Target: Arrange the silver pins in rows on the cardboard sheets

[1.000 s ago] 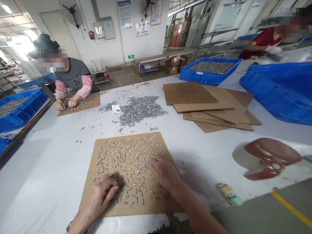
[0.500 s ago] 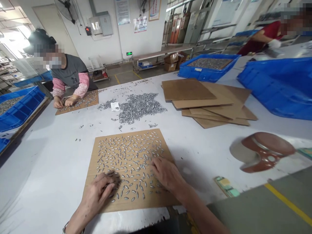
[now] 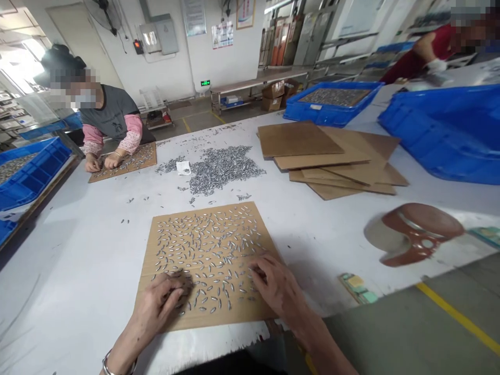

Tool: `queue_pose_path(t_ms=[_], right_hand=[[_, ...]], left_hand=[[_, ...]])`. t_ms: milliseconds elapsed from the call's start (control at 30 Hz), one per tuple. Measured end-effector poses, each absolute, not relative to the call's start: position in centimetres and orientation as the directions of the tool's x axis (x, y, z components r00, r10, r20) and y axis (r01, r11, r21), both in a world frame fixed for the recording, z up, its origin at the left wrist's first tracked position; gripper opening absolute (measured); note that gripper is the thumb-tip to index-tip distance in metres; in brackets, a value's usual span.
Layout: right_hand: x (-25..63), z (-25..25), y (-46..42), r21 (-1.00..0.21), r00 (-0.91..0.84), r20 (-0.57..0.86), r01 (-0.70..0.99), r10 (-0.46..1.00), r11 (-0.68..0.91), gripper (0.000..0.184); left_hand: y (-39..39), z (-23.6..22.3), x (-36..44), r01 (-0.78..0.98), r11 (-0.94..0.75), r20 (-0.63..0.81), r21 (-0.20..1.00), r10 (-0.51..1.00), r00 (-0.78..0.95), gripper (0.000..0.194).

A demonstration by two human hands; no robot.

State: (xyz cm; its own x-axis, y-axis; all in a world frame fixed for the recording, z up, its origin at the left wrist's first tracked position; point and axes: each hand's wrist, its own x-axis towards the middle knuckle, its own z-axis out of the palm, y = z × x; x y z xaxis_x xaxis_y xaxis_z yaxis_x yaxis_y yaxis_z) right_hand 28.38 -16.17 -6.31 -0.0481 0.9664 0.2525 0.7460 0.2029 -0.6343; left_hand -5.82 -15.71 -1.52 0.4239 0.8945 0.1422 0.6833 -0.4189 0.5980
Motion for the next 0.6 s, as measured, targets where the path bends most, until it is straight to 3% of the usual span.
queue_pose_path(t_ms=[233, 400, 600], right_hand=[[28.1, -7.6, -20.6, -0.737, 0.097, 0.219, 0.669, 0.971, 0.099, 0.020], [30.1, -7.8, -21.6, -0.727, 0.305, 0.264, 0.686, 0.915, -0.019, 0.023], [31.4, -7.6, -21.3, -0.729, 0.364, 0.287, 0.683, 0.886, -0.044, 0.021]], left_hand=[[-15.4, -1.6, -5.2, 0.677, -0.453, 0.146, 0.580, 0.875, 0.461, 0.029], [-15.2, -1.8, -3.9, 0.639, -0.485, 0.163, 0.597, 0.853, 0.495, 0.030], [-14.6, -2.5, -3.9, 0.619, -0.510, 0.194, 0.597, 0.841, 0.505, 0.026]])
